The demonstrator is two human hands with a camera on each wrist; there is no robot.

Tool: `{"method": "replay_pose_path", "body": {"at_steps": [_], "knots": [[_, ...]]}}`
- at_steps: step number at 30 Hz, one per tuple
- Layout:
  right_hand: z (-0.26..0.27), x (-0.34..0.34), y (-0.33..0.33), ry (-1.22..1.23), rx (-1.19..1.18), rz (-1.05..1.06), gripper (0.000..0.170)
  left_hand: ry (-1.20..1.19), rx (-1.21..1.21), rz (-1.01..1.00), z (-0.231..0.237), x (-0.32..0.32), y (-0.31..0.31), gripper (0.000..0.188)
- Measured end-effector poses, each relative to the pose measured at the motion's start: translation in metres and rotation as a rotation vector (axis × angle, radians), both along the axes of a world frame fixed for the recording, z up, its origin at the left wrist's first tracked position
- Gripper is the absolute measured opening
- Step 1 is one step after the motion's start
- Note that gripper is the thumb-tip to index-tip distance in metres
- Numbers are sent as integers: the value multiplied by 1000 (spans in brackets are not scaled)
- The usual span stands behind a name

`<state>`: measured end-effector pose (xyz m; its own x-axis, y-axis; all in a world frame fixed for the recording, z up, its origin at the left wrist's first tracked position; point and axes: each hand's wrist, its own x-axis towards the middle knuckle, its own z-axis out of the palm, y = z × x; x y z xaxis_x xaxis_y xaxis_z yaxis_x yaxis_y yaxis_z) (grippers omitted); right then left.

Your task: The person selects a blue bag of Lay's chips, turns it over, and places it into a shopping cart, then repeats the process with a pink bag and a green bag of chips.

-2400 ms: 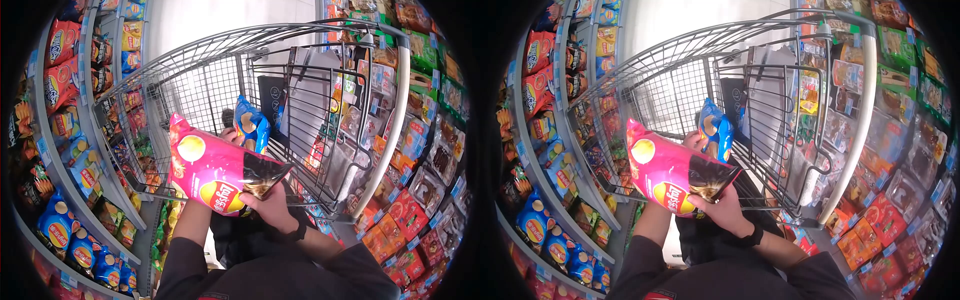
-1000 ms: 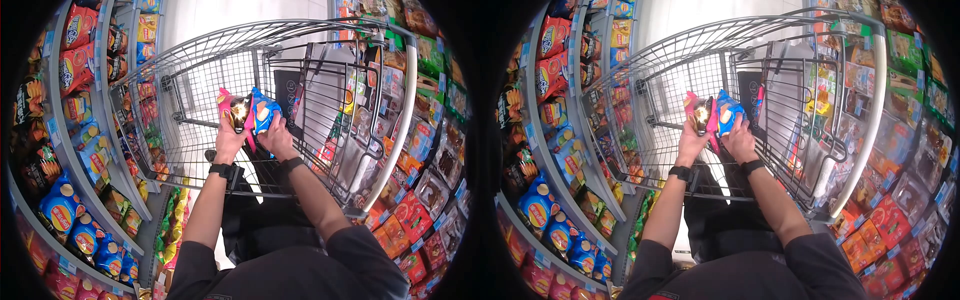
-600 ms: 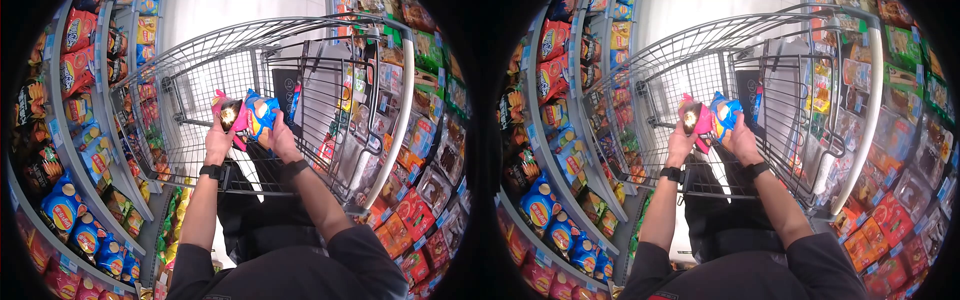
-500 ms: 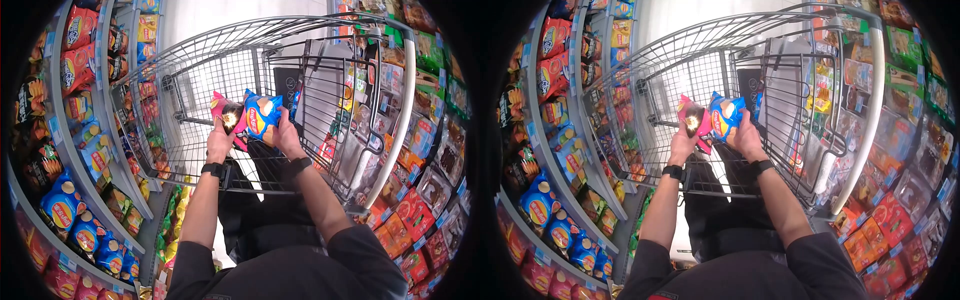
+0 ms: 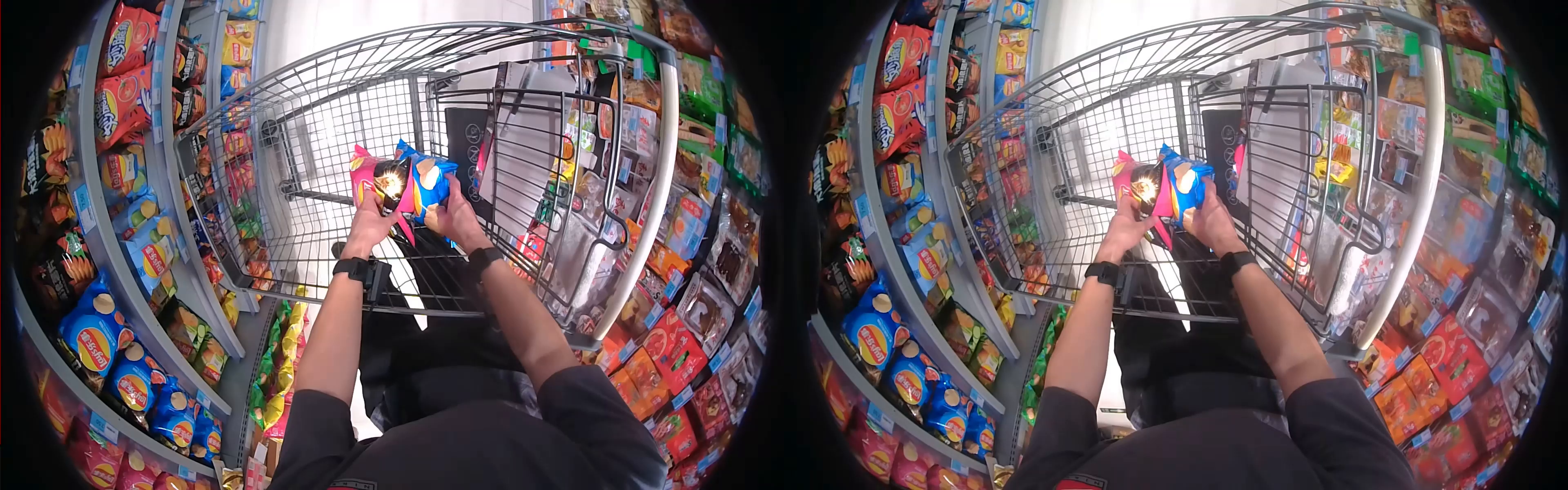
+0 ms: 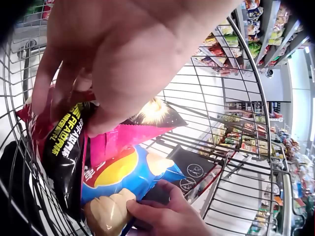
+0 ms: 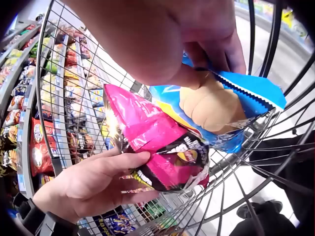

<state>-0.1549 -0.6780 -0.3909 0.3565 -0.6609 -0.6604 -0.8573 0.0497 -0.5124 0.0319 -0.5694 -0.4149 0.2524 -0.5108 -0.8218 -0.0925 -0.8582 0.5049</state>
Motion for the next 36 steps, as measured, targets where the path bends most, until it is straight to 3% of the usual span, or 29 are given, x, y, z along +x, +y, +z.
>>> {"method": "replay_pose_path", "body": {"at_steps": [5, 8, 9, 14, 19, 24, 29, 31, 32, 36], "knots": [[8, 1, 0, 40, 39, 30, 85, 72, -3, -15, -12, -5, 6, 64], [11, 1, -1, 56, 79, 12, 85, 182, 24, 4, 48, 12, -3, 74], [11, -1, -2, 59, 120, -16, 84, 206, 27, -33, 46, 16, 5, 79], [25, -11, -11, 44, 208, -24, 87, 189, 92, -8, 102, 35, 26, 66], [51, -26, -20, -76, 153, -54, 73, 28, -18, -4, 106, 48, 77, 49], [97, -19, -19, -170, 28, -128, 60, -17, -160, 150, 176, 57, 113, 42], [110, -4, 12, -191, -73, -42, 55, -101, -257, 274, 227, 56, 178, 43], [125, 10, 32, -86, -97, 158, 53, -157, -312, 302, 231, 50, 217, 43], [153, 25, 49, -158, -65, 177, 51, -143, -324, 342, 238, 46, 235, 44], [175, 63, 114, -321, -45, 379, 45, -178, -313, 375, 266, 32, 312, 46]]}}
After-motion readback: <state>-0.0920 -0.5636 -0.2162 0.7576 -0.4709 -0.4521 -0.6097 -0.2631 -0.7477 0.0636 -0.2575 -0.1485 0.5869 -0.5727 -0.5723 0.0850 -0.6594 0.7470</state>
